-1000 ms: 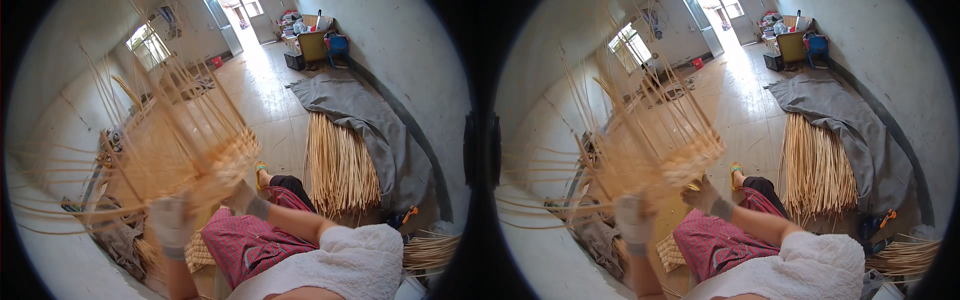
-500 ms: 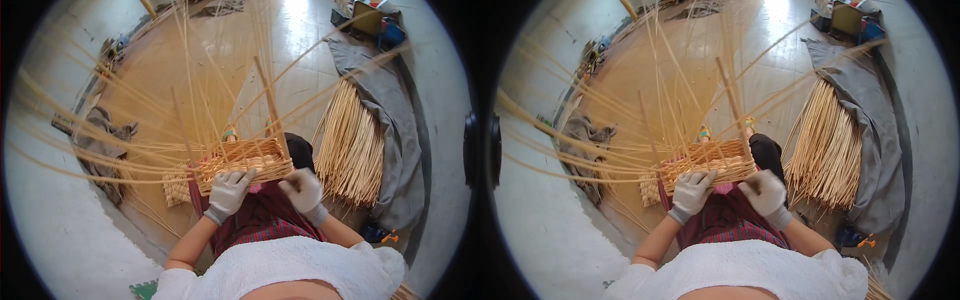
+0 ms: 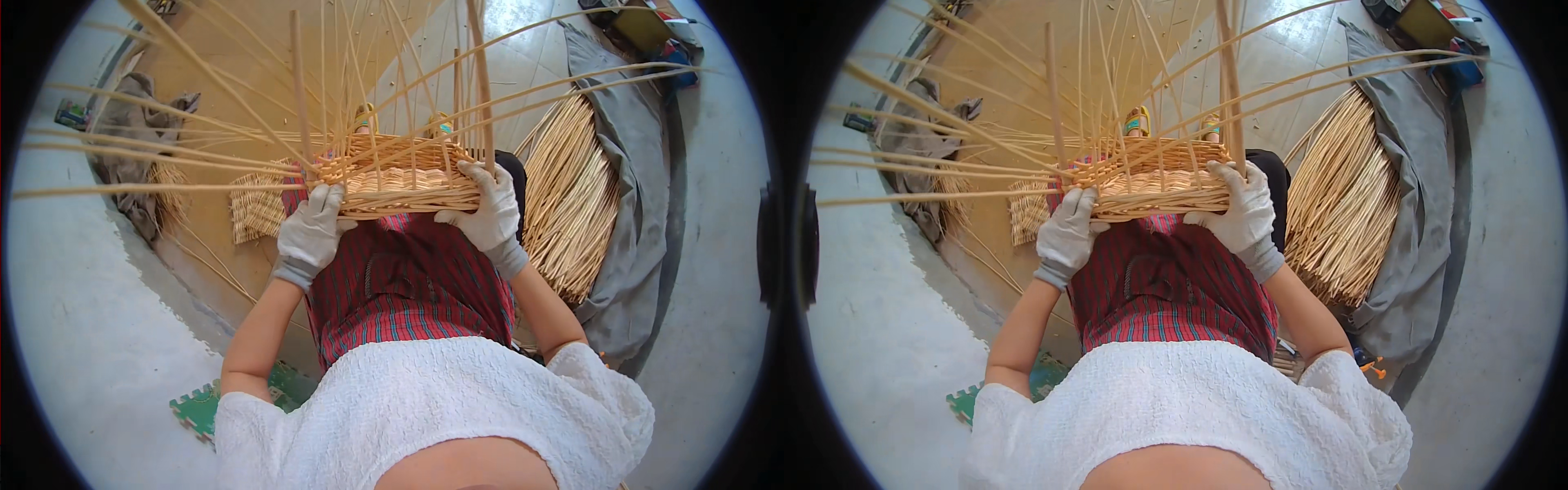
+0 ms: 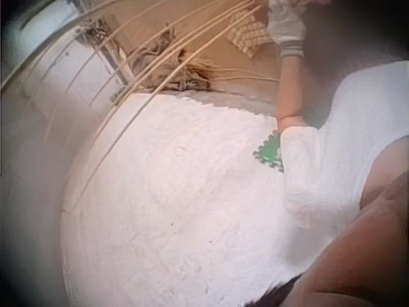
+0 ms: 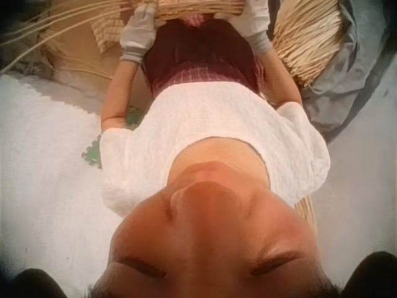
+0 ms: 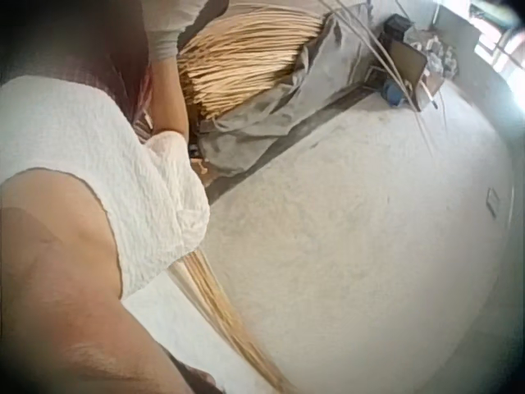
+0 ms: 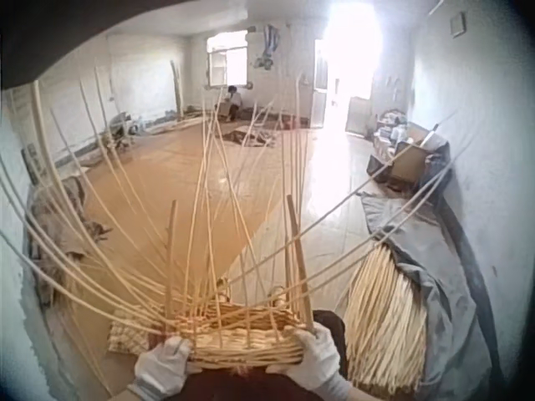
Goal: The person sits on the floor and weaves a basket using thin bamboo strips. They interlace the strips through a vertical frame, periodically rotating the basket and using a metal ruler to measure dimensions.
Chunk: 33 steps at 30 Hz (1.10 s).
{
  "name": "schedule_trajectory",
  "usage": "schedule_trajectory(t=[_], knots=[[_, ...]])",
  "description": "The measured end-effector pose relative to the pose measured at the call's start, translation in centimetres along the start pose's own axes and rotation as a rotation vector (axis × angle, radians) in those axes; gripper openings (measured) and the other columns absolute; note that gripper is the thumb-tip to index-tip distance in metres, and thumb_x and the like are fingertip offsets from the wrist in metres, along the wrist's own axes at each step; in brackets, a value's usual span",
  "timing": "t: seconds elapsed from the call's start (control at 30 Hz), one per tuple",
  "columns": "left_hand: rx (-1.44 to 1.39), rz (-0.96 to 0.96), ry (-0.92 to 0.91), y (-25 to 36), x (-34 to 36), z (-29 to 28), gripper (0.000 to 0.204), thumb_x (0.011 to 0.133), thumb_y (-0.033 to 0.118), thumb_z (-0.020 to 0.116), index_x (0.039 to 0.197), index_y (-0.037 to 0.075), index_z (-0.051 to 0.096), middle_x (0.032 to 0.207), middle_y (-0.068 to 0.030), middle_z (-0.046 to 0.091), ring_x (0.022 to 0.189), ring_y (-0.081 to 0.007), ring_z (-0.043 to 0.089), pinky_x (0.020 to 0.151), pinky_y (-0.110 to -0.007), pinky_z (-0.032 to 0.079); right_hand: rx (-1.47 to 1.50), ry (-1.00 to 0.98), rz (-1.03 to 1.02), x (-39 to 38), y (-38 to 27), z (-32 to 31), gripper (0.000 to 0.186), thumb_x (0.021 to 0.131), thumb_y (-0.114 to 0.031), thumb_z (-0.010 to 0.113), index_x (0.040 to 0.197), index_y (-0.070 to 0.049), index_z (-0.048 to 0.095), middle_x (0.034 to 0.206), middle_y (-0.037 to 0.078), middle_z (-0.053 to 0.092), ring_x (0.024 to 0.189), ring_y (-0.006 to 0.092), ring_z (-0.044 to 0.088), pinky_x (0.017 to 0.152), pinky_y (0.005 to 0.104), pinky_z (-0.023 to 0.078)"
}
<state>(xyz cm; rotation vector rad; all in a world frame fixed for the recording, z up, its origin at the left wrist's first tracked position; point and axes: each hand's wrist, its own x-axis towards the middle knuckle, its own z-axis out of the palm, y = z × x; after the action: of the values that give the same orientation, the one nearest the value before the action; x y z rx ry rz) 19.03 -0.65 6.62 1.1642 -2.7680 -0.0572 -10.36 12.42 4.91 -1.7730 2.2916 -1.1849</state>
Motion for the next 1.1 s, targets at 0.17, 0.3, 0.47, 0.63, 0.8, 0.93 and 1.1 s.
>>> schedule_trajectory(t=[0.17,0.3,0.47,0.63,0.8,0.93,1.1], knots=[[-0.074,-0.109,0.104,0.8,0.4,2.1,0.058,0.084,0.028,0.075,0.135,0.013,0.053,0.133,-0.0101,0.056,0.107,-0.0324,0.067,0.081,-0.044,0.058,-0.060,0.107,0.023,-0.5,0.1,2.2,0.083,0.049,-0.049,0.097,0.119,-0.015,0.068,0.122,0.015,0.062,0.116,0.0368,0.058,0.099,0.0470,0.049],[-0.087,-0.211,0.154,1.6,1.2,2.8,0.053,0.085,0.027,0.074,0.133,0.016,0.054,0.132,-0.0095,0.056,0.098,-0.0347,0.068,0.077,-0.046,0.058,-0.074,0.229,0.079,-1.1,0.1,3.9,0.077,0.047,-0.049,0.098,0.111,-0.015,0.070,0.116,0.013,0.064,0.109,0.0354,0.061,0.095,0.0465,0.051],[-0.141,-0.240,0.174,2.1,1.0,3.3,0.053,0.088,0.029,0.071,0.137,0.018,0.053,0.133,-0.0071,0.056,0.096,-0.0350,0.068,0.077,-0.048,0.058,-0.114,0.186,0.038,-0.9,1.8,4.3,0.079,0.048,-0.053,0.097,0.112,-0.016,0.069,0.117,0.015,0.063,0.111,0.0366,0.060,0.098,0.0484,0.046],[-0.151,-0.218,0.098,2.0,0.3,3.8,0.056,0.091,0.034,0.069,0.141,0.015,0.052,0.133,-0.0070,0.057,0.101,-0.0334,0.068,0.079,-0.047,0.057,-0.256,0.140,-0.028,-0.8,2.0,3.8,0.084,0.057,-0.063,0.089,0.123,-0.017,0.065,0.133,0.020,0.055,0.127,0.0416,0.050,0.108,0.0552,0.038],[-0.113,0.111,0.303,4.1,1.1,1.9,0.060,0.092,0.034,0.067,0.144,0.009,0.052,0.134,-0.0104,0.059,0.120,-0.0301,0.061,0.105,-0.047,0.046,-0.235,0.032,-0.408,-0.7,-0.2,2.8,0.067,0.074,-0.048,0.082,0.130,-0.013,0.068,0.137,0.010,0.059,0.140,0.0366,0.045,0.119,0.0528,0.031],[0.042,0.155,0.211,4.2,3.1,4.9,0.063,0.094,0.033,0.064,0.151,0.011,0.048,0.139,-0.0109,0.060,0.132,-0.0285,0.053,0.117,-0.048,0.032,-0.357,0.003,-0.337,0.9,-2.2,4.6,0.071,0.079,-0.056,0.076,0.132,-0.009,0.067,0.125,0.011,0.066,0.139,0.0354,0.046,0.119,0.0534,0.030],[-0.176,0.164,0.248,2.9,3.0,6.1,0.058,0.094,0.025,0.062,0.149,0.011,0.050,0.140,-0.0134,0.061,0.128,-0.0302,0.059,0.114,-0.048,0.037,-0.467,-0.149,-0.224,1.5,-3.2,4.5,0.076,0.079,-0.059,0.074,0.136,-0.011,0.063,0.116,0.007,0.067,0.123,0.0330,0.054,0.111,0.0534,0.034]])
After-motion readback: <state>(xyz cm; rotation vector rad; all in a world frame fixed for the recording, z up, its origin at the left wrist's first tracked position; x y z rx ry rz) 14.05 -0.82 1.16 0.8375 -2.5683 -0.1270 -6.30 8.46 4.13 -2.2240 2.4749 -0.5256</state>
